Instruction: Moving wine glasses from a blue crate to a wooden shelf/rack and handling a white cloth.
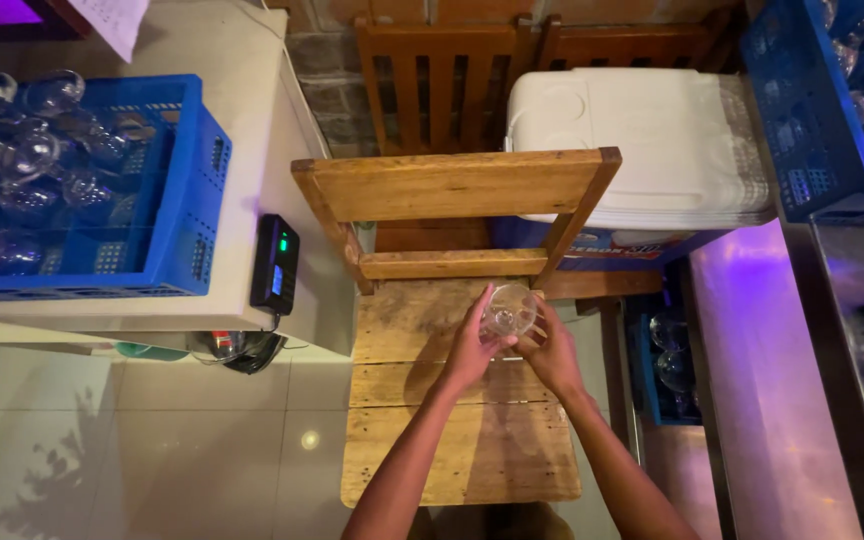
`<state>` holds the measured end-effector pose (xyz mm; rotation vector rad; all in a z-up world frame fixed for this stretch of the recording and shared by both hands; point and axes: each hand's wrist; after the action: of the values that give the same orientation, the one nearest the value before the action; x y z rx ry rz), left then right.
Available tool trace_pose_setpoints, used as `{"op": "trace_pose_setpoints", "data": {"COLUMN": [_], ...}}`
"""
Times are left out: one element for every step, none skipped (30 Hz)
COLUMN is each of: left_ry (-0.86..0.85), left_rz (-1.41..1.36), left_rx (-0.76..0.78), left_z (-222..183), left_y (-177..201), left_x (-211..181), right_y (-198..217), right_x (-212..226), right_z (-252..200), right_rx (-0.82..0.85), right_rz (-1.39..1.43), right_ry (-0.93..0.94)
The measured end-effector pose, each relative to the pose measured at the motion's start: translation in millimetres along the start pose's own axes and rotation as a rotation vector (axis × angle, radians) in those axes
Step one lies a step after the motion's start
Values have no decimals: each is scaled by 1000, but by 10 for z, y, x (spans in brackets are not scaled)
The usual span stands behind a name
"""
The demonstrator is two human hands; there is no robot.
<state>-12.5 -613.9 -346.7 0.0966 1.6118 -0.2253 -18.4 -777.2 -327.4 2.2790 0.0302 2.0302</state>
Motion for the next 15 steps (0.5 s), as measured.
{"op": "trace_pose_setpoints", "data": {"left_ry": [-4,-13,-21,-27,-61,-91,-93,-60,-26,-24,-107,-188,-184,-142,-101], "left_rz": [1,-43,-86,-86,-14,58,58,12,-33,-33,93,219,219,304,390], "left_rx": [-3,-7,-10,-10,-27,-45,-45,-36,-27,-26,-71,-114,-111,-141,-170], "left_z": [11,16,22,28,35,19,17,12,8,-2,-10,-28,-50,-89,-129], "left_y": [3,-3,-11,-10,-9,-5,-16,-24,-34,-31,-29,-32,-22,-16,-7], "left_x": [38,80,123,109,97,93,72,51,30,23,17,15,-39,-95,-158], "right_y": [-10,-12,-12,-10,-8,-11,-9,-9,-8,-10,-11,-9,7,23,37], "right_x": [-1,-6,-11,12,34,44,34,23,12,25,36,44,45,49,57], "right_z": [7,3,0,9,19,8,1,-10,-19,-27,-35,-53,-64,-93,-123], "right_rx": [3,2,1,1,11,21,21,17,13,11,7,2,0,-2,-4], "right_rz": [0,-6,-11,-12,-25,-36,-36,-64,-92,-91,-92,-92,-92,-111,-131], "right_ry": [4,2,-1,4,6,5,7,21,36,33,57,80,75,71,68]}}
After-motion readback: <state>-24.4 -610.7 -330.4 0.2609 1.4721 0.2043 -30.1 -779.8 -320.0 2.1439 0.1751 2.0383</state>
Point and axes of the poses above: each hand's wrist, its own z-axis towards the middle knuckle, its own y-axis out of the back of the hand, x = y × z, and after that the axes turned 7 degrees about z, right-handed
